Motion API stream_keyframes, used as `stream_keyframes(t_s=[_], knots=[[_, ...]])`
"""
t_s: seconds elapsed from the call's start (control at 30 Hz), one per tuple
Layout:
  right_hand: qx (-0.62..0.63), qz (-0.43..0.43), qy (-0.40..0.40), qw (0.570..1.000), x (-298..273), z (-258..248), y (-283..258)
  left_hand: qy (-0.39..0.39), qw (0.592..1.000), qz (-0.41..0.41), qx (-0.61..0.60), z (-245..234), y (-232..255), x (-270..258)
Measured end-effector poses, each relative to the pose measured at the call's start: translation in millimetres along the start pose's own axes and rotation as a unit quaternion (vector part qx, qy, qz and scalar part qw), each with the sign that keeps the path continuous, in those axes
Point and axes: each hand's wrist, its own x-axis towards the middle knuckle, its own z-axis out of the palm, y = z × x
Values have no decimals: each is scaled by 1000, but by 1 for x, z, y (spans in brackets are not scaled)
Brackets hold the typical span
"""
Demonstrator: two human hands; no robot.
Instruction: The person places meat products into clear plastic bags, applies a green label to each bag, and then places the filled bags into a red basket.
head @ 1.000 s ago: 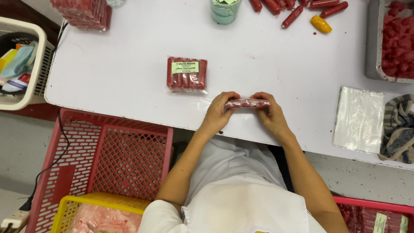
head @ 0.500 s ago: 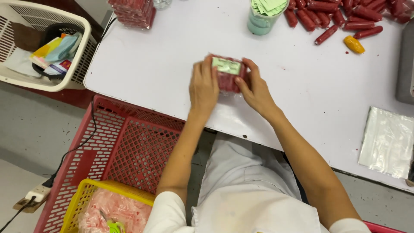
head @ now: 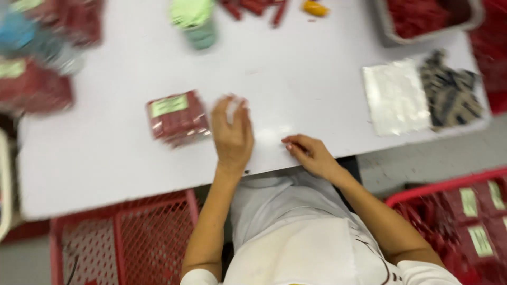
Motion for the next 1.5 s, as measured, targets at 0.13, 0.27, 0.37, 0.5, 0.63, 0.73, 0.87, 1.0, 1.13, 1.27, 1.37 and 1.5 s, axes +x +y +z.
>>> stream_keyframes(t_s=[0.13, 0.27, 0.37, 0.5, 0.63, 0.73, 0.87, 1.0, 1.13, 1.27, 1.37, 1.5], knots=[[93, 40, 139, 985, -83, -34, 60, -108, 978, 141, -110, 88, 128, -33], [27, 6, 250, 968, -146, -45, 122, -167, 914, 303, -214, 184, 217, -81], [-37, 37, 299, 953, -191, -69, 108, -205, 911, 326, -151, 229, 246, -76], [-114, 97, 312, 938, -257, -85, 111, -250, 909, 325, -81, 246, 243, -61], [-125, 188, 367, 902, -336, -135, 133, -318, 891, 306, -109, 228, 236, -40], [-297, 373, 356, 804, -413, -165, 175, -403, 879, 181, -177, 223, 232, -16], [-388, 536, 210, 719, -487, -165, 227, -460, 839, 5, -292, 207, 226, 14], [-194, 492, 295, 796, -452, -152, 203, -454, 830, -58, -317, 158, 227, 52], [-272, 443, 344, 782, -451, -126, 225, -383, 856, -114, -328, 113, 190, 78], [-273, 402, 410, 772, -456, -136, 218, -217, 965, 120, -92, 55, 174, 93], [-230, 433, 390, 779, -447, -144, 215, -160, 955, 235, 87, 63, 144, 61], [-181, 479, 393, 764, -436, -136, 215, -249, 934, 229, 116, 109, 85, -35]])
